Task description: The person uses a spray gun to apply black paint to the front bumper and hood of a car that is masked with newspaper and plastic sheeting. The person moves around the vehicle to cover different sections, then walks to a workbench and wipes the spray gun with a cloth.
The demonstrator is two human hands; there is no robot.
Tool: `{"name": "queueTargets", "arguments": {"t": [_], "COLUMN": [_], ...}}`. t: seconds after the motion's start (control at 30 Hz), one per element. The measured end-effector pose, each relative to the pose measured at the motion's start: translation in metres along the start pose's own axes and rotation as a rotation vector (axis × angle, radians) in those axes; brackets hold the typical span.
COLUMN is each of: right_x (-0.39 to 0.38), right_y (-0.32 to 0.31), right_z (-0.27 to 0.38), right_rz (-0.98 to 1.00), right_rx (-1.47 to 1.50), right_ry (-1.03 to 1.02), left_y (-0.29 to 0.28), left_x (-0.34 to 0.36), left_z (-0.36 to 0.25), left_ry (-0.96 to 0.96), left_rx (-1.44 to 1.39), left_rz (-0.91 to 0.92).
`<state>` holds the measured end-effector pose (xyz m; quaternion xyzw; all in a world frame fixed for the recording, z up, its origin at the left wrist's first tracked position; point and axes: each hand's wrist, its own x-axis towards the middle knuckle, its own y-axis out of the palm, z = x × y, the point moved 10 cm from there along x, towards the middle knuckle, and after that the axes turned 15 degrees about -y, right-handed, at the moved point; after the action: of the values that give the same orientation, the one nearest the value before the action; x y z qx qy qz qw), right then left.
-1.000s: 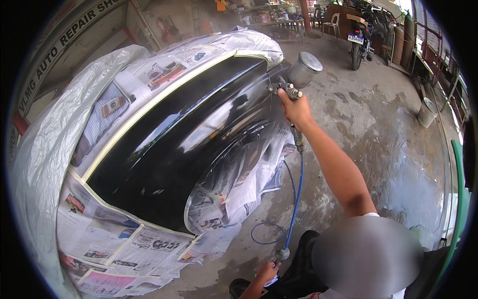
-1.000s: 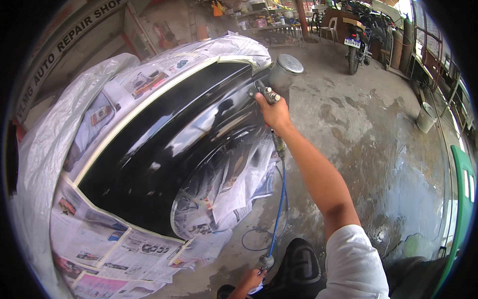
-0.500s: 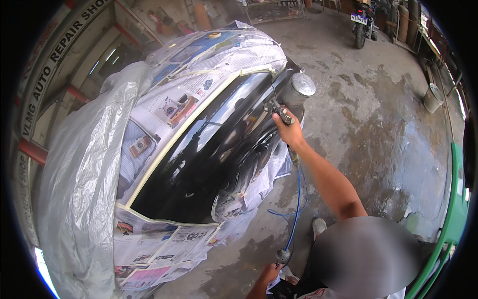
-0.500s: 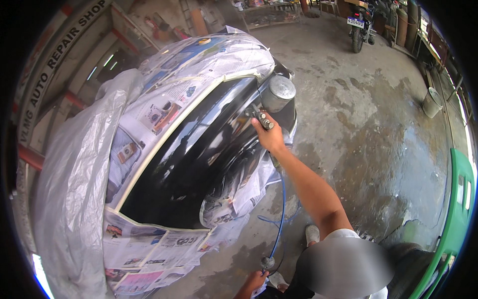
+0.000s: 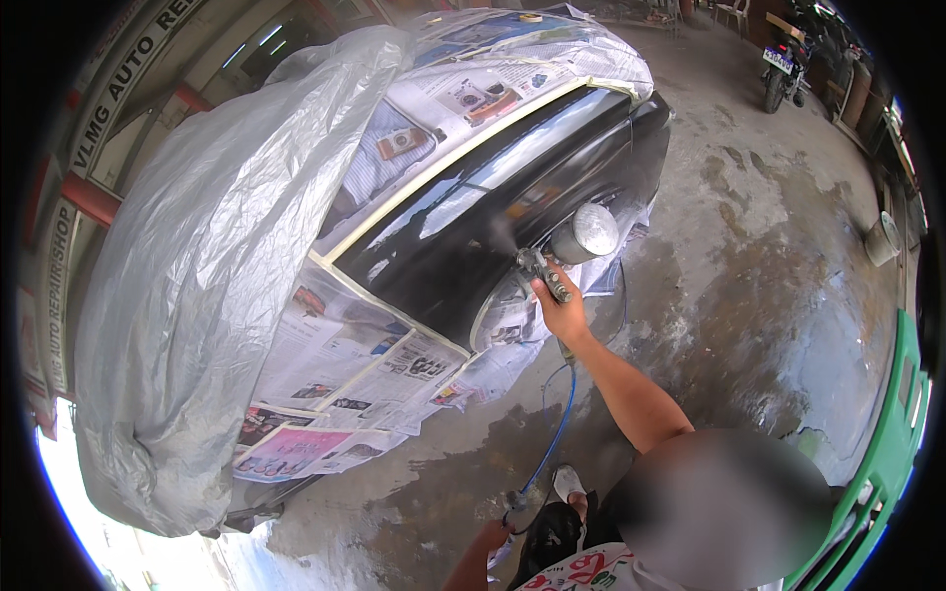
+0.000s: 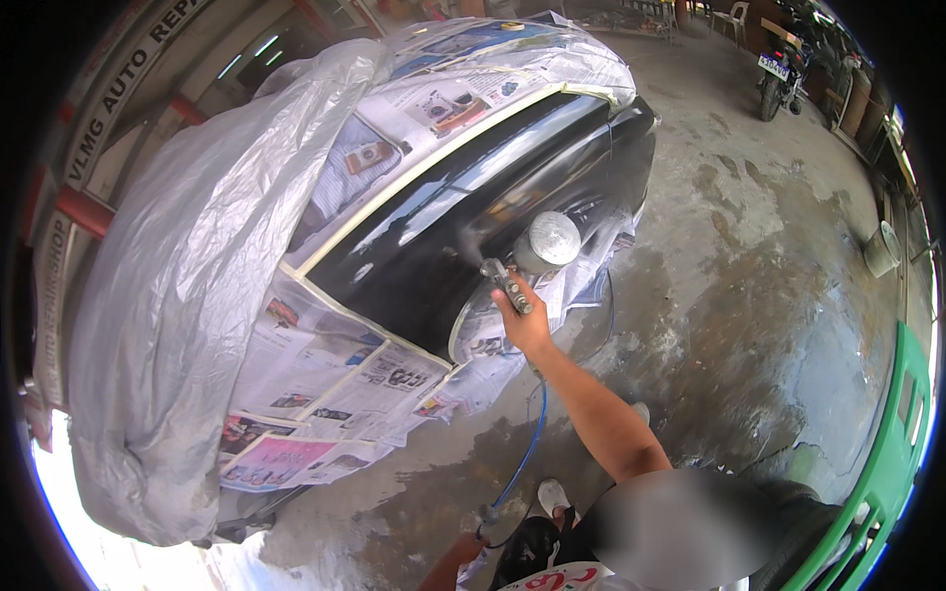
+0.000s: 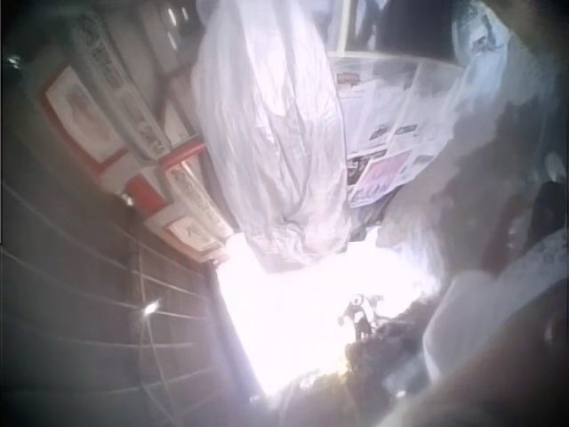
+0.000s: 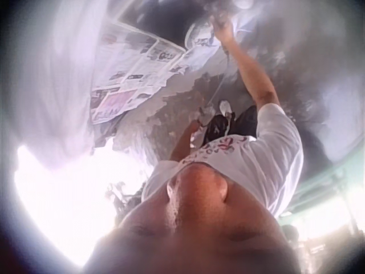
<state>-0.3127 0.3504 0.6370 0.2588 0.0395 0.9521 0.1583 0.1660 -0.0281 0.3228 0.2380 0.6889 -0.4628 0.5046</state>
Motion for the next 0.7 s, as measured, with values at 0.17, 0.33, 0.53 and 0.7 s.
{"name": "queueTargets", "arguments": {"t": [0.17,0.33,0.53,0.7], "right_x": [-0.061,-0.099,-0.109,-0.04], "right_y": [0.064,0.135,0.161,0.081], "right_z": [0.028,0.043,0.04,0.034], "right_rz": [0.057,0.136,0.297,0.133], "right_rx": [-0.036,0.033,0.197,0.053], "right_ry": [-0.01,-0.029,0.317,0.109], "left_y": [0.027,0.046,0.055,0.021], "left_x": [-0.022,-0.037,-0.049,-0.036], "left_z": [0.061,0.096,0.105,0.062], "left_ry": [-0.105,-0.152,-0.175,-0.108], "left_rx": [-0.064,-0.007,-0.132,-0.164], "left_rz": [0.064,0.057,0.091,0.032]}}
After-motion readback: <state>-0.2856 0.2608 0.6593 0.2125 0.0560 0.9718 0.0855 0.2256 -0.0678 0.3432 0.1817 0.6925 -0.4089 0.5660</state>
